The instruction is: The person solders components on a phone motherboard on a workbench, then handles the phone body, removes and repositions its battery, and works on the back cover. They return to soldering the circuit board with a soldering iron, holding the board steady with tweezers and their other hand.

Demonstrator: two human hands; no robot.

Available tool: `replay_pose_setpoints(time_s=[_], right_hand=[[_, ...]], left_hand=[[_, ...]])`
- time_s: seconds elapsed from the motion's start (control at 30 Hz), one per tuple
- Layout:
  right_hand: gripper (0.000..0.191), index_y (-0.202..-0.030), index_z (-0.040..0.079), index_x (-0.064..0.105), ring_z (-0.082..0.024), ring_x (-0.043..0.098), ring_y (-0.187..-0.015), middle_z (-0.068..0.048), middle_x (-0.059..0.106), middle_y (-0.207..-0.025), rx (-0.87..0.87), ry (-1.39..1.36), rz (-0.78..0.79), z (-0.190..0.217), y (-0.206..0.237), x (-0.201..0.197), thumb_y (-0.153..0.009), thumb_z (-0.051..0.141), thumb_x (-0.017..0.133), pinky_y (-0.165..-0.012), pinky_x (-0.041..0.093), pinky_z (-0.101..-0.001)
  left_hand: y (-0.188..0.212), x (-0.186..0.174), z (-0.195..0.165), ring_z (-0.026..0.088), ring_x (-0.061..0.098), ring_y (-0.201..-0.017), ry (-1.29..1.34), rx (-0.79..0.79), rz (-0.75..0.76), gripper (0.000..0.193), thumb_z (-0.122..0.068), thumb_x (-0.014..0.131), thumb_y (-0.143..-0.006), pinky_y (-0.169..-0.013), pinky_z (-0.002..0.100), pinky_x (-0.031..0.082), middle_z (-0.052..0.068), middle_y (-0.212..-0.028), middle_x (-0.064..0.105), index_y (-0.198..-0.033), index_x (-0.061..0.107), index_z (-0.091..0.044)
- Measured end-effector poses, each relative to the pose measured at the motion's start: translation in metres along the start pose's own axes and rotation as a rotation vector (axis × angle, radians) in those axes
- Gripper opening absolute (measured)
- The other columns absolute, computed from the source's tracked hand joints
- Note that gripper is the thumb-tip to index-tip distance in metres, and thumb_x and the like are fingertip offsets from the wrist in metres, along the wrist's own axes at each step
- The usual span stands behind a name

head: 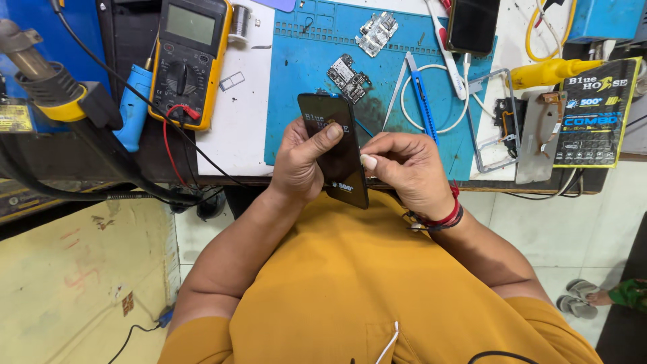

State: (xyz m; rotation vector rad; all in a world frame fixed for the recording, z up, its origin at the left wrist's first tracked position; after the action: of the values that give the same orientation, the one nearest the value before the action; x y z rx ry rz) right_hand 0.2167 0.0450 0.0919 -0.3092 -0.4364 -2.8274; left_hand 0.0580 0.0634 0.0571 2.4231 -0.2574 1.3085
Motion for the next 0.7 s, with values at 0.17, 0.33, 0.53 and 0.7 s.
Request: replay_pose_setpoints(time_s=[0.17,0.33,0.53,0.7], right_hand=[[0.007,-0.102,-0.004,0.072,-0.009,0.064,-0.081,-0.005,0.070,-0.095,0.019,-0.026,-0.008,-0.0023,0.0002,0.0000,-0.096,0.000,0.070,-0.073,0.052,-0.0237],[0.007,-0.102,-0.004,0.072,-0.009,0.063,-0.082,-0.005,0.070,-0.095,0.013,-0.010,0.000,-0.0032,0.0004,0.0003,-0.097,0.000,0.070,-0.074,0.052,-0.0239],[0.008,-0.103,-0.004,0.072,-0.009,0.064,-0.082,-0.005,0.070,-0.097,0.025,-0.025,-0.015,-0.0064,-0.0009,0.0024,-0.097,0.001,0.069,-0.073,0.053,-0.0235],[0.008,-0.102,-0.004,0.072,-0.010,0.066,-0.083,-0.006,0.071,-0.097,0.046,-0.043,-0.015,-0.0075,-0.0021,0.0048,-0.097,0.001,0.070,-0.075,0.055,-0.0243]], left_hand=[[-0.0006,-0.0015,0.0009,0.012,0.067,-0.090,-0.011,0.003,-0.004,0.010,-0.010,0.072,-0.100,-0.083,0.031,0.054,0.002,-0.099,0.072,-0.108,0.069,-0.005],[0.0006,-0.0019,0.0015,0.012,0.067,-0.090,-0.007,-0.004,-0.010,0.010,-0.010,0.072,-0.100,-0.084,0.030,0.054,0.002,-0.099,0.072,-0.108,0.069,-0.005],[0.0021,-0.0059,0.0006,0.012,0.066,-0.090,-0.002,-0.015,-0.028,0.010,-0.011,0.073,-0.100,-0.084,0.031,0.054,0.001,-0.099,0.072,-0.108,0.069,-0.005],[0.0026,-0.0075,-0.0017,0.012,0.066,-0.091,-0.002,-0.011,-0.031,0.011,-0.011,0.072,-0.099,-0.085,0.030,0.054,0.001,-0.100,0.072,-0.108,0.069,-0.005]])
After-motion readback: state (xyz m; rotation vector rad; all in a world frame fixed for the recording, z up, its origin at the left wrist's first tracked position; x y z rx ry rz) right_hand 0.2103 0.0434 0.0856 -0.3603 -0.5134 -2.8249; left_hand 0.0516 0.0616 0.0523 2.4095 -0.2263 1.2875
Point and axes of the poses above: each hand's wrist, its own y-axis away from the middle knuckle, its own x-axis out of the palm, z = x × y, the point moved 7 cm from there along -y, towards the middle knuckle
